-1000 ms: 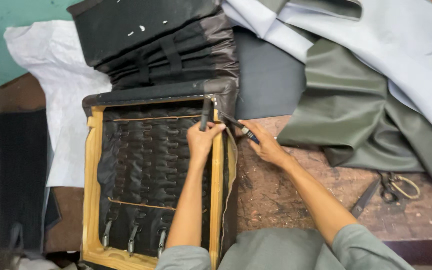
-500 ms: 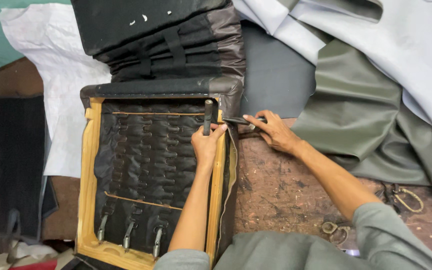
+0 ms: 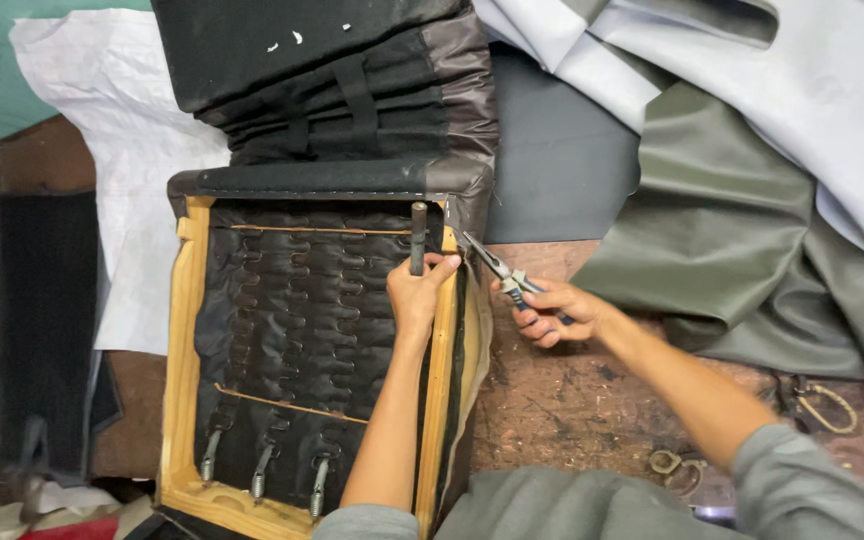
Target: The person uses a hammer and a metal tool to secure upholstery fabric to the wooden frame of a chair. They repeatedly hammer along the edges of the frame to attach the fabric, then flip the chair to work on the opposite side.
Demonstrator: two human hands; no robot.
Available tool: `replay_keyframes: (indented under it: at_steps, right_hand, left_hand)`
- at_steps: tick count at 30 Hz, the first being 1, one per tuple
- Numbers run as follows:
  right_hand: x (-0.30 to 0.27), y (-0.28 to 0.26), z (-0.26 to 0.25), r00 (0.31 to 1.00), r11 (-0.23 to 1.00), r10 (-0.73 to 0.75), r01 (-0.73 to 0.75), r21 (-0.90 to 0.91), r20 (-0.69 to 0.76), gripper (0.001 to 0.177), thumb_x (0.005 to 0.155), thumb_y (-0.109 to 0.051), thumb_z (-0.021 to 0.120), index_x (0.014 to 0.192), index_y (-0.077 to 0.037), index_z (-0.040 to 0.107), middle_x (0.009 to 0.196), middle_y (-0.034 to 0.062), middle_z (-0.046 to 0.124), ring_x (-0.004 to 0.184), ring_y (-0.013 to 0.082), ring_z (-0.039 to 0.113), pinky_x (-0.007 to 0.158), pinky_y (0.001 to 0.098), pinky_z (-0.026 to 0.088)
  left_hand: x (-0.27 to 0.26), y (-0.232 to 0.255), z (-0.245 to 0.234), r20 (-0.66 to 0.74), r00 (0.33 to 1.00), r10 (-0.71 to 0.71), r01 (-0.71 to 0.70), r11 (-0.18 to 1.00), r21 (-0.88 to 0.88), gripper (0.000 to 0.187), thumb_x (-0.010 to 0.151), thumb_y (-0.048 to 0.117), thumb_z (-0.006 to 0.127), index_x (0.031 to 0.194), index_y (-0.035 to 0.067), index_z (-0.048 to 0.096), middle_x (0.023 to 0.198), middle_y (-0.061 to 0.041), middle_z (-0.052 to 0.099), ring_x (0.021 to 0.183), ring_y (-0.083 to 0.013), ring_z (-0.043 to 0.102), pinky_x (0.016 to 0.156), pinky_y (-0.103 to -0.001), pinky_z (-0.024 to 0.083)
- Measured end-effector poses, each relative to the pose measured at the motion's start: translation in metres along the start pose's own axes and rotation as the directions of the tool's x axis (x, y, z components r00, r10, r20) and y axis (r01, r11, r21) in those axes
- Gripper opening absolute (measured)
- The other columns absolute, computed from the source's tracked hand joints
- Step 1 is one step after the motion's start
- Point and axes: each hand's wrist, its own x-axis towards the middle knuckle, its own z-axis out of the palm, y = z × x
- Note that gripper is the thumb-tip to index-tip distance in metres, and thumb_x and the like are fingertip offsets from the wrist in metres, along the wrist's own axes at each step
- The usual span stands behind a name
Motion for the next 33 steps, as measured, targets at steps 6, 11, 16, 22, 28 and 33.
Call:
replay_keyframes:
  at_steps: [6, 11, 16, 22, 28, 33]
  right_hand:
    - [0.043, 0.071, 0.031, 0.706, 0.746, -0.554, 0.187, -0.639, -0.441, 0.049, 0.099, -0.015, 0.062, 0.145, -0.021, 0.048, 0.083, 0.0031, 0.054, 0.063, 0.0123, 0.049, 0.051, 0.0263, 0.043]
    - [0.064, 0.093, 0.042, 0.303, 0.259, -0.916, -0.055, -0.964, -0.264, 0.05, 0.097, -0.015, 0.063, 0.144, -0.02, 0.049, 0.081, 0.0027, 0.055, 0.061, 0.0119, 0.051, 0.049, 0.0259, 0.043]
    - [0.027, 0.07, 0.063, 0.786, 0.879, -0.472, 0.382, -0.287, -0.4, 0.05, 0.095, -0.015, 0.064, 0.143, -0.02, 0.049, 0.079, 0.0023, 0.056, 0.06, 0.0116, 0.052, 0.047, 0.0255, 0.042]
    - [-0.096, 0.088, 0.129, 0.774, 0.78, -0.619, 0.626, -0.008, 0.134, 0.051, 0.102, -0.015, 0.067, 0.147, -0.023, 0.045, 0.084, 0.0049, 0.049, 0.068, 0.0159, 0.05, 0.055, 0.0297, 0.043]
    - [-0.128, 0.105, 0.098, 0.667, 0.496, -0.685, 0.132, -0.858, -0.294, 0.047, 0.092, -0.002, 0.069, 0.136, -0.007, 0.054, 0.102, 0.0143, 0.066, 0.092, 0.0265, 0.064, 0.076, 0.0388, 0.053]
    - [-0.109, 0.15, 0.049, 0.527, 0.976, -0.107, -0.105, -0.19, -0.843, 0.065, 0.088, 0.0, 0.057, 0.146, -0.022, 0.039, 0.124, 0.0126, 0.071, 0.113, 0.0275, 0.069, 0.078, 0.0504, 0.063]
  left_hand:
    - [-0.002, 0.005, -0.001, -0.026, 0.999, -0.032, 0.034, 0.995, 0.091, 0.027, 0.071, 0.023, 0.092, 0.08, 0.003, 0.077, 0.058, 0.006, 0.054, 0.054, -0.006, 0.046, 0.05, -0.027, 0.038]
    - [-0.008, 0.013, 0.003, -0.053, 0.999, -0.013, 0.017, 0.997, 0.072, 0.026, 0.072, 0.023, 0.091, 0.081, 0.003, 0.077, 0.058, 0.003, 0.052, 0.054, -0.0074, 0.045, 0.05, -0.029, 0.038]
    - [-0.018, 0.016, 0.008, -0.125, 0.992, -0.006, 0.015, 0.998, 0.066, 0.027, 0.074, 0.024, 0.088, 0.083, 0.003, 0.076, 0.061, 0.0, 0.065, 0.056, -0.0101, 0.054, 0.055, -0.03, 0.046]
    - [-0.022, 0.004, 0.014, -0.217, 0.964, 0.152, -0.112, 0.976, 0.185, 0.025, 0.078, 0.025, 0.087, 0.085, 0.004, 0.075, 0.07, -0.006, 0.067, 0.06, -0.0187, 0.059, 0.063, -0.036, 0.05]
    - [-0.015, 0.02, 0.01, -0.188, 0.979, 0.083, -0.062, 0.991, 0.115, 0.027, 0.074, 0.026, 0.086, 0.081, 0.003, 0.073, 0.07, -0.007, 0.068, 0.061, -0.021, 0.059, 0.059, -0.039, 0.048]
    - [-0.009, 0.055, -0.023, -0.229, 0.892, 0.389, -0.372, 0.921, 0.114, 0.039, 0.094, 0.036, 0.076, 0.072, 0.005, 0.067, 0.067, 0.0, 0.062, 0.063, -0.0128, 0.058, 0.06, -0.03, 0.046]
